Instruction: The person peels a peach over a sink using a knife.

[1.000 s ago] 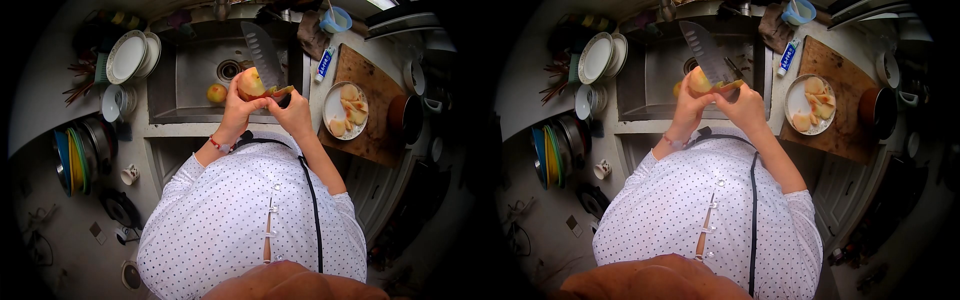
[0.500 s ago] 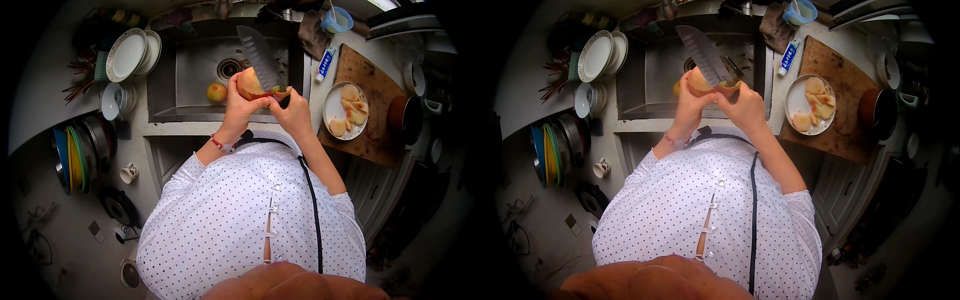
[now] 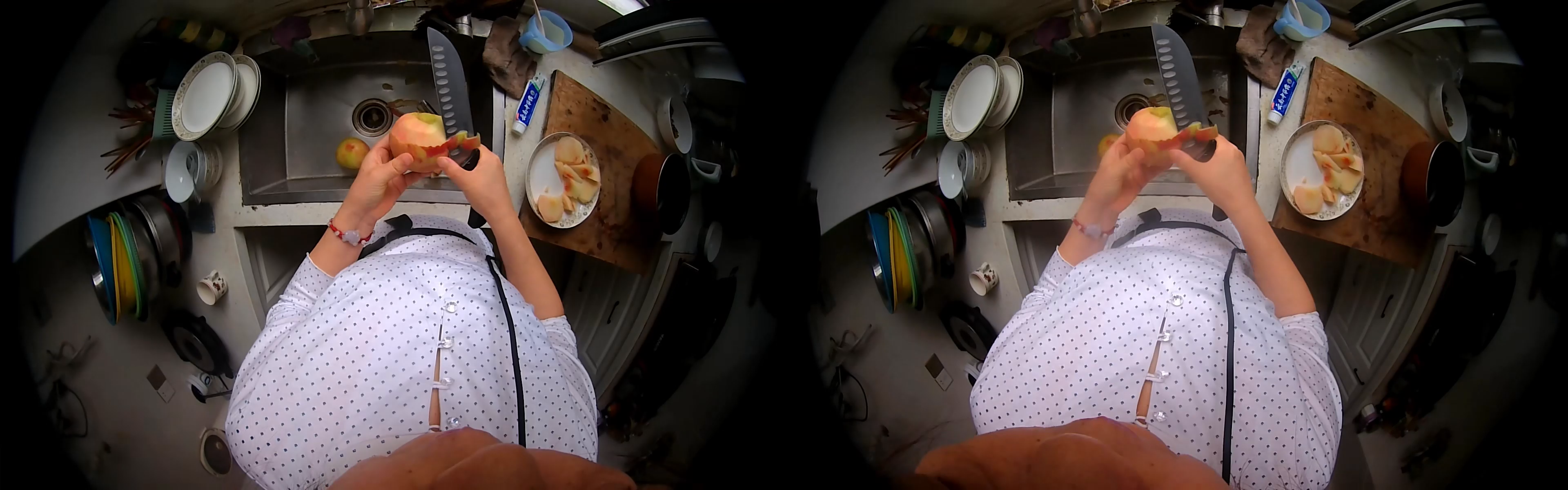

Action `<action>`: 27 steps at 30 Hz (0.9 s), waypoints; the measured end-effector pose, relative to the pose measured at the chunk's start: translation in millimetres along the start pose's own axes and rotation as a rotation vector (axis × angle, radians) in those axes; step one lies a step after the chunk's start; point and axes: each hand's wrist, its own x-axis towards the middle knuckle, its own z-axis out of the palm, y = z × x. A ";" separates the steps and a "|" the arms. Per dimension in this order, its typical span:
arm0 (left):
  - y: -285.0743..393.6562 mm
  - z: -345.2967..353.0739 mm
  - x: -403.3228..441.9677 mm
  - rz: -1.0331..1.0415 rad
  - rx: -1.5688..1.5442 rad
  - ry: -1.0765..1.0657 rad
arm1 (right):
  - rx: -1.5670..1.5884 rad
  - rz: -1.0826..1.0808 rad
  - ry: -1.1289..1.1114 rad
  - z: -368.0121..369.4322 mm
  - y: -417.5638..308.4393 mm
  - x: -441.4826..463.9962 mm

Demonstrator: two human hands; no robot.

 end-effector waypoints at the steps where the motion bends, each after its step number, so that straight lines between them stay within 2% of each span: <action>1: 0.4 1.1 -0.5 0.000 0.001 -0.001 | 0.000 0.000 0.001 0.6 -1.9 -0.4; 4: 0.8 4.7 -1.1 -0.002 -0.042 -0.024 | 0.023 0.044 -0.020 0.7 -2.9 -0.7; 12: -3.1 3.7 -0.5 0.000 -0.058 0.008 | -0.018 -0.115 0.046 9.2 5.1 -5.0; 15: -1.3 11.4 -2.1 0.014 -0.104 0.061 | 0.055 -0.065 0.049 6.1 0.5 -4.3; 27: 1.7 9.0 -4.3 0.049 -0.055 0.015 | -0.024 -0.073 0.051 0.7 -4.9 -4.3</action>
